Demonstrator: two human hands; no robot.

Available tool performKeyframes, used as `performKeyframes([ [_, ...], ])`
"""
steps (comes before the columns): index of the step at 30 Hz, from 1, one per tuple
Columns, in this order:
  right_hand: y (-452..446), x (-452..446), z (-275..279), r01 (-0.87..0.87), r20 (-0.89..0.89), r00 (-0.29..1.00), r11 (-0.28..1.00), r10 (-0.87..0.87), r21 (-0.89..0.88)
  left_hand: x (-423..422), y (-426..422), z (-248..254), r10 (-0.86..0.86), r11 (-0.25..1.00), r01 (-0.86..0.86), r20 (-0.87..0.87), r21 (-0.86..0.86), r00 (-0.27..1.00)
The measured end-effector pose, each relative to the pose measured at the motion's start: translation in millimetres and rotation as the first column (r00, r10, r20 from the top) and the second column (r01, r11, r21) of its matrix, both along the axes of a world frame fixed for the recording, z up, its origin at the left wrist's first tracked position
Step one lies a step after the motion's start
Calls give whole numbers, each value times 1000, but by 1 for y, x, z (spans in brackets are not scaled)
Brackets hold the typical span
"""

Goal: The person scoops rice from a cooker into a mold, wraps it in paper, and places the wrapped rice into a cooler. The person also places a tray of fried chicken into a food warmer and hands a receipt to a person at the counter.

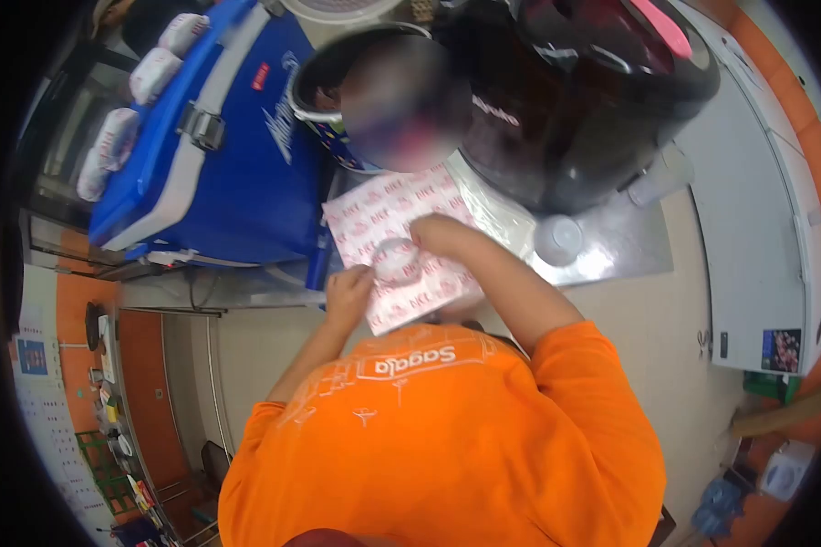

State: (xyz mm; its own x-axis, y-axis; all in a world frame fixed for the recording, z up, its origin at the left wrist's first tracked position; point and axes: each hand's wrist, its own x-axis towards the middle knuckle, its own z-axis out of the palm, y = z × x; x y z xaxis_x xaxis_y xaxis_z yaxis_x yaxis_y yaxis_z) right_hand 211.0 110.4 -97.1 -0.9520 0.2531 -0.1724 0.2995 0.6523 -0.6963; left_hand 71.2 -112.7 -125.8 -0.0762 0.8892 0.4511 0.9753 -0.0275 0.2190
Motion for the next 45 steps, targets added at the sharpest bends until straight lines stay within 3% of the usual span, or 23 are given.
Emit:
performKeyframes([
  [1,-13,-11,12,-41,206,978,943,-30,329,6,0,3,113,994,-111,-146,21,983],
  [3,-42,-6,7,136,-119,990,631,-69,764,12,6,6,185,981,-179,-91,70,979],
  [4,-50,-4,8,173,-153,985,613,-86,771,11,6,-1,196,980,-198,-96,-16,976],
  [6,-51,6,-14,135,-126,989,792,-74,596,12,5,-6,142,990,-142,91,-3,986],
  [8,-66,15,6,328,-234,934,909,-271,258,12,6,-4,131,989,-137,97,60,987],
  [12,-85,2,25,211,-188,957,975,-220,-67,7,4,-2,88,994,-101,204,52,975],
  [14,-82,-12,29,304,-206,873,825,-441,-476,-3,12,10,67,979,-96,158,179,985],
  [16,-83,-27,59,258,-224,838,722,-498,-642,-8,19,49,63,945,-92,100,314,993],
  [19,-69,-41,141,-64,-154,859,196,-488,-979,-13,20,161,-3,873,-17,41,487,999],
  [21,-89,-24,201,-333,-277,872,-75,-405,-940,8,9,230,-49,738,120,-125,664,991],
  [23,-115,-12,237,-701,-680,701,-34,-216,-712,14,11,244,-123,479,377,-365,793,923],
  [24,-117,-21,226,-668,-637,718,-21,-281,-744,18,19,235,-121,483,364,-351,796,929],
  [25,-119,-23,230,-678,-667,666,102,-335,-728,23,28,224,-179,609,217,-135,763,975],
  [26,-113,-25,225,-603,-564,741,7,-365,-797,26,36,218,-205,724,92,86,684,975],
  [29,-79,-31,178,-422,-347,861,-141,-371,-896,48,29,172,269,886,-266,46,380,962],
  [31,-68,-20,147,22,21,866,-4,-500,-1000,44,6,176,351,926,-346,6,-152,936],
  [33,-47,-27,84,131,-2,795,176,-607,-976,18,-20,181,236,962,-247,-104,-112,966],
  [34,-38,-28,70,133,3,802,174,-597,-976,4,-31,204,325,946,-323,-165,39,931],
  [36,-20,-28,52,421,-123,808,711,-576,-563,-33,-53,272,457,860,-411,-102,302,883],
  [39,8,-41,1,313,-165,914,905,-369,-289,-107,-77,355,650,632,-518,-30,577,760],
  [40,1,-39,25,296,-17,955,955,-296,1,-138,-82,371,641,608,-574,87,549,763],
  [42,11,-36,6,301,-1,953,943,-304,143,-201,-93,388,634,584,-620,183,523,751],
  [45,-3,-39,42,329,-57,942,878,-331,347,-256,-93,401,617,606,-795,625,10,478],
])
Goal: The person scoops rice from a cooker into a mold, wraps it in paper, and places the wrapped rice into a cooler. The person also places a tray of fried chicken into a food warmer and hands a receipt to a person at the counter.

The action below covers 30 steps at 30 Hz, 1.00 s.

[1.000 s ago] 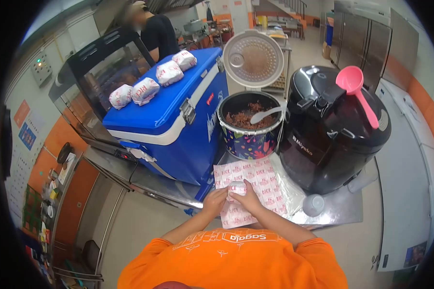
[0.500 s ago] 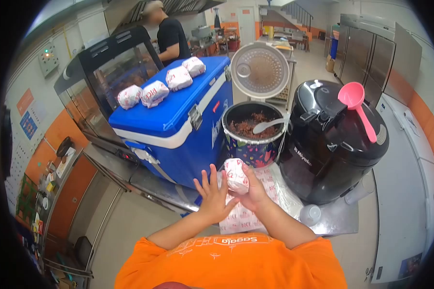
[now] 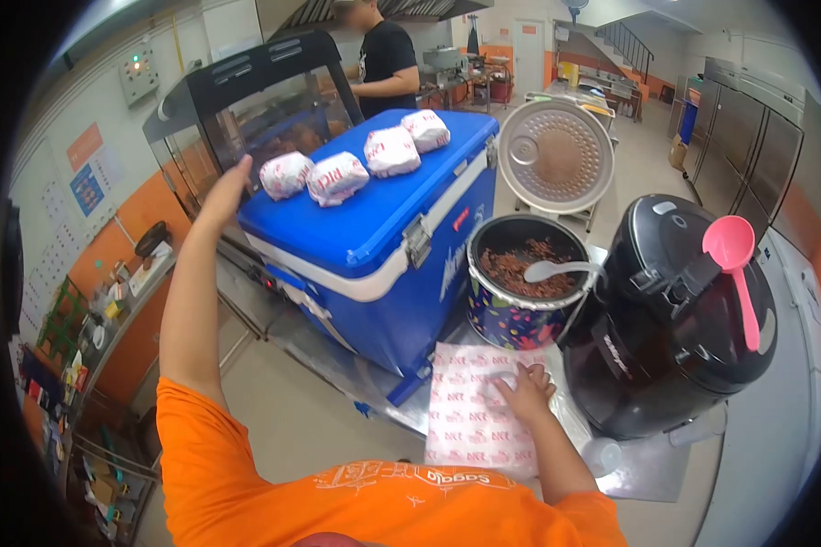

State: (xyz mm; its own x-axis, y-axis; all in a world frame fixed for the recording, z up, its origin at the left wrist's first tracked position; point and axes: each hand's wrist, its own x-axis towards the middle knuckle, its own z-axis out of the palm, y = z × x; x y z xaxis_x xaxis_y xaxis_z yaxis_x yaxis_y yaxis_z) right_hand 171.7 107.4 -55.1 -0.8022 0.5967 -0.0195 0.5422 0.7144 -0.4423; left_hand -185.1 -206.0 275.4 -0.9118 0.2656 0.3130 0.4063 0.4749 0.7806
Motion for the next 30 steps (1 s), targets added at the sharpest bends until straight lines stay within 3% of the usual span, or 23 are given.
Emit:
performKeyframes([
  [1,-9,3,33,2,-36,999,995,1,97,-23,1,-7,-33,996,31,-27,-83,999],
  [2,-17,-8,70,-146,-275,944,980,180,137,-47,4,-15,-72,984,62,-55,-169,996],
  [4,-39,-39,168,-323,-599,653,886,463,333,-41,20,-10,-206,935,169,-91,-311,974],
  [5,-52,-57,217,-428,-704,570,885,423,184,-42,26,-11,-343,922,329,-33,-205,939],
  [6,-56,-84,254,-438,-746,463,855,478,276,-40,31,-14,-368,909,354,-26,-218,930],
  [8,-76,-144,312,-369,-683,554,875,477,312,-30,35,-11,-270,954,260,-55,-148,961],
  [10,-94,-200,341,-351,-353,778,825,520,442,-24,33,-8,-331,941,329,-6,-79,944],
  [11,-104,-215,350,-336,-362,782,832,507,441,-24,32,-10,-361,932,355,-91,-69,928],
  [12,-115,-226,358,-359,-228,859,857,458,369,-21,31,-12,-387,922,383,-173,-60,905],
  [13,-121,-233,361,-369,-80,910,884,406,287,-12,30,-12,-382,924,376,-190,-68,904],
  [14,-121,-235,358,-358,-78,917,892,392,275,-13,29,-15,-397,918,389,-180,-75,900],
  [16,-114,-231,342,-347,-296,871,918,392,193,-8,27,-23,-533,807,580,-289,108,795],
  [17,-107,-230,330,-401,-423,790,896,444,191,1,24,-22,-588,749,627,-218,217,779],
  [18,-107,-221,324,-396,-411,803,901,432,175,23,20,-13,-626,694,638,-160,334,763],
  [20,-116,-195,313,-379,-603,668,897,435,226,34,15,-13,-680,594,698,-216,400,701],
  [22,-121,-163,306,-566,-744,597,815,300,-125,56,11,-23,-714,418,739,-312,529,627],
  [23,-127,-132,305,-627,-775,610,697,162,-348,85,7,-29,-744,336,718,-295,609,599],
  [24,-121,-114,287,-673,-859,509,650,60,-354,98,0,-47,-769,300,718,-286,628,572],
  [25,-114,-84,271,-723,-874,484,543,-46,-428,122,-6,-70,-884,239,681,-135,693,448],
  [27,-108,-27,232,-773,-881,355,430,-314,-465,141,4,-131,-971,204,755,29,623,238],
  [28,-104,-6,202,-783,-865,240,438,-442,-441,150,9,-161,-983,182,795,118,579,139],
  [29,-97,17,177,-730,-824,248,461,-510,-505,160,26,-183,-952,230,893,280,386,124],
  [30,-90,41,150,-677,-780,251,472,-573,-565,174,48,-211,-928,232,832,371,503,35],
])
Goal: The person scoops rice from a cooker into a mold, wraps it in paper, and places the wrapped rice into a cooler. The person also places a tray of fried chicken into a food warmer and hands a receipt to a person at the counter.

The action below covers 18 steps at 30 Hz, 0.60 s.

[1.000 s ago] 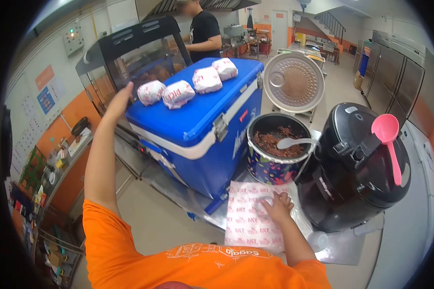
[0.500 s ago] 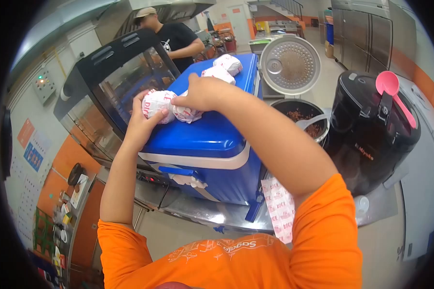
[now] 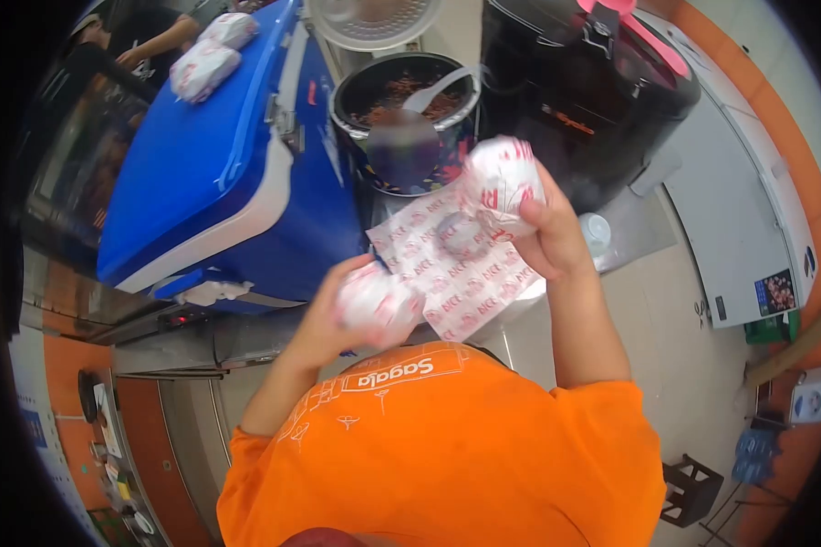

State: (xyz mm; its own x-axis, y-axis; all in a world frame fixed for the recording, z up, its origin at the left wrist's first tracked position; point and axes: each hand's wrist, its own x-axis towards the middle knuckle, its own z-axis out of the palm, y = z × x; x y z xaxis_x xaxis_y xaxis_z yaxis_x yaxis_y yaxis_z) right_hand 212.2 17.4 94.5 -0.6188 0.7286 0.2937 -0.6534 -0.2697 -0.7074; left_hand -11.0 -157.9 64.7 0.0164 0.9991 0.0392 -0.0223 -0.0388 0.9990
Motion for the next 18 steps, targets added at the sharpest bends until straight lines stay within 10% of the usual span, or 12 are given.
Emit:
performKeyframes([
  [2,20,37,-63,258,376,903,962,-208,-86,14,38,-60,98,960,-31,233,-277,967],
  [6,57,61,-148,261,833,516,963,-199,69,22,90,-133,155,909,-169,-67,-381,986],
  [10,73,51,-191,43,845,377,919,-379,393,19,107,-149,23,963,-164,-538,-214,842],
  [12,69,50,-180,-53,834,312,868,-455,494,29,99,-140,153,954,-298,-801,-34,579],
  [16,92,57,-197,-491,669,-29,594,-743,638,37,75,-131,297,933,-336,-808,131,509],
  [18,79,23,-102,-405,555,294,425,-778,810,36,57,-103,354,924,-324,-772,202,528],
])
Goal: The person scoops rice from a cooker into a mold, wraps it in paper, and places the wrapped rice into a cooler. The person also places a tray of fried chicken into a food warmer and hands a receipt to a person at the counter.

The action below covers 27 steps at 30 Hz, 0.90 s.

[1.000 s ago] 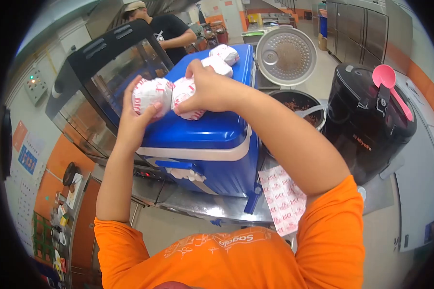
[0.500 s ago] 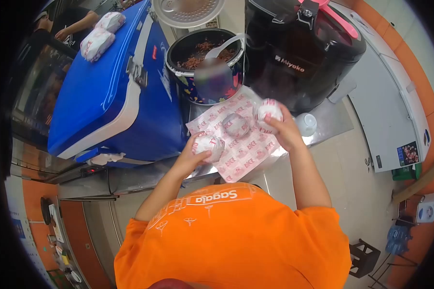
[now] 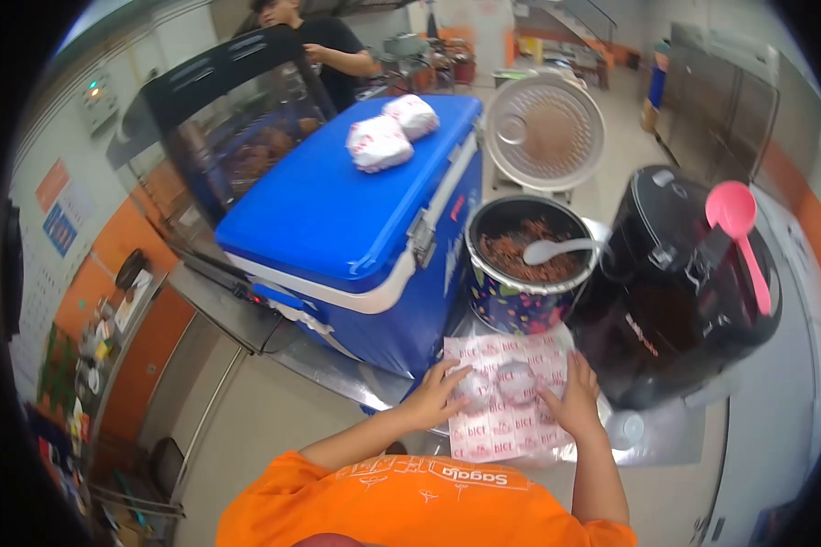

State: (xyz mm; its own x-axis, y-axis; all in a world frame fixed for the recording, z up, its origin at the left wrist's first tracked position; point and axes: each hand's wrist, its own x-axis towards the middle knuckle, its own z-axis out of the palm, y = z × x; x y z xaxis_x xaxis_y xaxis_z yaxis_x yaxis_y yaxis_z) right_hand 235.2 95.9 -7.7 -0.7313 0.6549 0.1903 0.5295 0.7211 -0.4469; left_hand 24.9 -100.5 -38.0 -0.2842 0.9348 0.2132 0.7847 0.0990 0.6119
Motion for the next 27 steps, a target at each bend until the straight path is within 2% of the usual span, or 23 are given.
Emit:
performKeyframes([
  [1,-3,-21,41,-169,-195,965,984,175,50,1,-14,12,-58,997,57,33,43,998],
  [2,-12,-48,91,-312,-360,884,950,298,20,-1,-26,23,-38,998,36,37,49,999],
  [4,-31,-99,183,-499,-451,764,866,461,41,-14,-49,48,-119,992,106,253,67,960],
  [5,-30,-131,207,-565,-543,677,823,497,49,-20,-63,62,-110,993,95,282,68,953],
  [6,-27,-168,226,-582,-586,635,810,504,67,-25,-76,73,-92,994,73,274,81,957],
  [8,-35,-231,272,-448,-469,724,862,506,238,-38,-104,89,-87,993,57,320,103,943],
  [9,-29,-266,278,-370,-424,793,898,438,236,-44,-119,94,-60,992,20,336,122,940],
  [10,-26,-292,276,-397,-410,783,883,468,251,-53,-135,95,-41,990,-8,341,142,939],
  [12,-22,-335,275,-205,-166,944,899,287,388,-72,-168,95,52,983,-109,347,148,936],
  [14,-17,-352,281,-335,-87,918,876,386,347,-94,-206,83,136,966,-199,333,163,933],
  [16,-12,-358,281,-414,-50,888,843,457,342,-118,-244,62,240,949,-299,381,102,893],
  [17,-22,-354,282,-469,-72,862,843,502,263,-128,-262,50,252,938,-321,382,128,889],
  [19,-51,-336,287,-532,-101,834,838,543,118,-148,-296,25,355,864,-488,542,120,762],
  [20,-63,-329,290,-540,-103,833,840,543,57,-159,-310,18,356,856,-498,538,141,764],
  [22,-85,-317,292,-564,-140,813,824,566,55,-179,-330,9,393,804,-584,634,114,665],
  [24,-101,-307,293,-543,-145,828,839,542,35,-202,-337,5,390,786,-603,647,136,655],
  [26,-115,-299,283,-530,-266,814,848,515,18,-225,-339,9,356,750,-650,753,123,553],
  [27,-129,-293,282,-519,-352,802,855,483,-8,-239,-337,4,348,769,-626,741,125,575],
])
